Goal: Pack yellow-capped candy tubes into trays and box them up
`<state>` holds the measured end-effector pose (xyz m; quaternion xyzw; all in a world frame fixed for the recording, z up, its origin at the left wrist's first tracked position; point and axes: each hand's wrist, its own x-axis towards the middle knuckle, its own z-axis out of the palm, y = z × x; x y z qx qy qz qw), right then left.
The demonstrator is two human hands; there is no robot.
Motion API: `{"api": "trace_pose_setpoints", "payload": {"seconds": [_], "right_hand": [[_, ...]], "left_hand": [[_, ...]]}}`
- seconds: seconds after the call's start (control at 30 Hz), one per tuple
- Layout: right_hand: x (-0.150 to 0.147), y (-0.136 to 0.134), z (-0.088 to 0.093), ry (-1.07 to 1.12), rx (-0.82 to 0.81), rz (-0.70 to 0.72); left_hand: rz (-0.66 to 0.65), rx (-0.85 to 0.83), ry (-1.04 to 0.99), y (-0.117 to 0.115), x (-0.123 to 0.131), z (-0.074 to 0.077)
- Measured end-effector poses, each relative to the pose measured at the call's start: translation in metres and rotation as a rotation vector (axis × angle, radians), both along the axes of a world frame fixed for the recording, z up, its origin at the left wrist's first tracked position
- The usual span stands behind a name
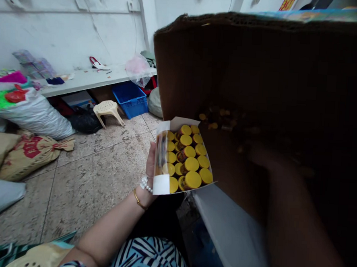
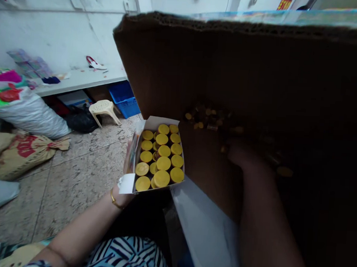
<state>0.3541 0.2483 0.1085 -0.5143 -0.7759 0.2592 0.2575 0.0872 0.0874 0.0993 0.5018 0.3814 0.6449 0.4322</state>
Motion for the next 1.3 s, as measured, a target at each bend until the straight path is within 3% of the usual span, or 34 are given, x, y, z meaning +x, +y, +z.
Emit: {"api": "trace_pose_setpoints", "payload": {"seconds": [0.1, 0.17, 0.27, 0.37, 0.47, 0.6, 0.7, 0.8, 0.9, 0.97, 1.07, 1.13, 1.17, 1.23, 1.27, 1.3], "right_hand": [[-0.023, -0.012, 0.010, 0.011, -0.036, -0.023], [-0.043, -0.023, 0.022, 0.248, -0.094, 0.012], [-0.063, -0.036, 0.040, 0.670, -0.239, 0.185], [-0.071, -0.051, 0.054, 0.771, -0.276, 0.241], [-0.079, -0.079, 0.068, 0.690, -0.238, 0.259], [-0.099, -0.128, 0.083, 0.485, -0.107, 0.388], [-0.117, -0.150, 0.078, 0.323, 0.065, 0.500], [-0.133, -0.161, 0.064, 0.210, 0.175, 0.602], [-0.143, -0.166, 0.056, 0.091, 0.287, 0.638], [-0.141, -0.162, 0.058, 0.043, 0.322, 0.667], [-0.124, -0.139, 0.067, 0.069, 0.282, 0.743], [-0.103, -0.108, 0.069, 0.122, 0.242, 0.579], [-0.091, -0.090, 0.067, 0.120, 0.227, 0.387], [-0.066, -0.051, 0.054, -0.041, 0.233, -0.156], [-0.055, -0.033, 0.045, -0.214, 0.147, -0.329], [-0.046, -0.018, 0.034, -0.279, 0.079, -0.392]], "left_hand": [[-0.025, -0.074, -0.163, 0.005, 0.002, -0.010], [-0.069, -0.140, -0.291, 0.005, 0.001, -0.018], [-0.117, -0.208, -0.389, -0.001, -0.003, -0.022], [-0.122, -0.218, -0.414, -0.010, -0.009, -0.023], [-0.106, -0.227, -0.407, -0.020, -0.016, -0.029], [-0.023, -0.183, -0.320, -0.029, -0.021, -0.038], [0.095, -0.112, -0.257, -0.028, -0.027, -0.040], [0.112, -0.055, -0.258, -0.026, -0.034, -0.037], [0.090, 0.018, -0.422, -0.021, -0.037, -0.036], [0.099, -0.027, -0.632, -0.015, -0.034, -0.035], [0.135, -0.093, -0.928, -0.007, -0.026, -0.029], [0.092, -0.078, -1.037, -0.004, -0.020, -0.026], [0.057, -0.063, -1.062, -0.003, -0.017, -0.024], [-0.003, -0.037, -1.072, -0.004, -0.012, -0.024], [-0.010, -0.018, -1.070, -0.005, -0.009, -0.024], [-0.003, 0.003, -1.068, -0.007, -0.007, -0.024]]}}
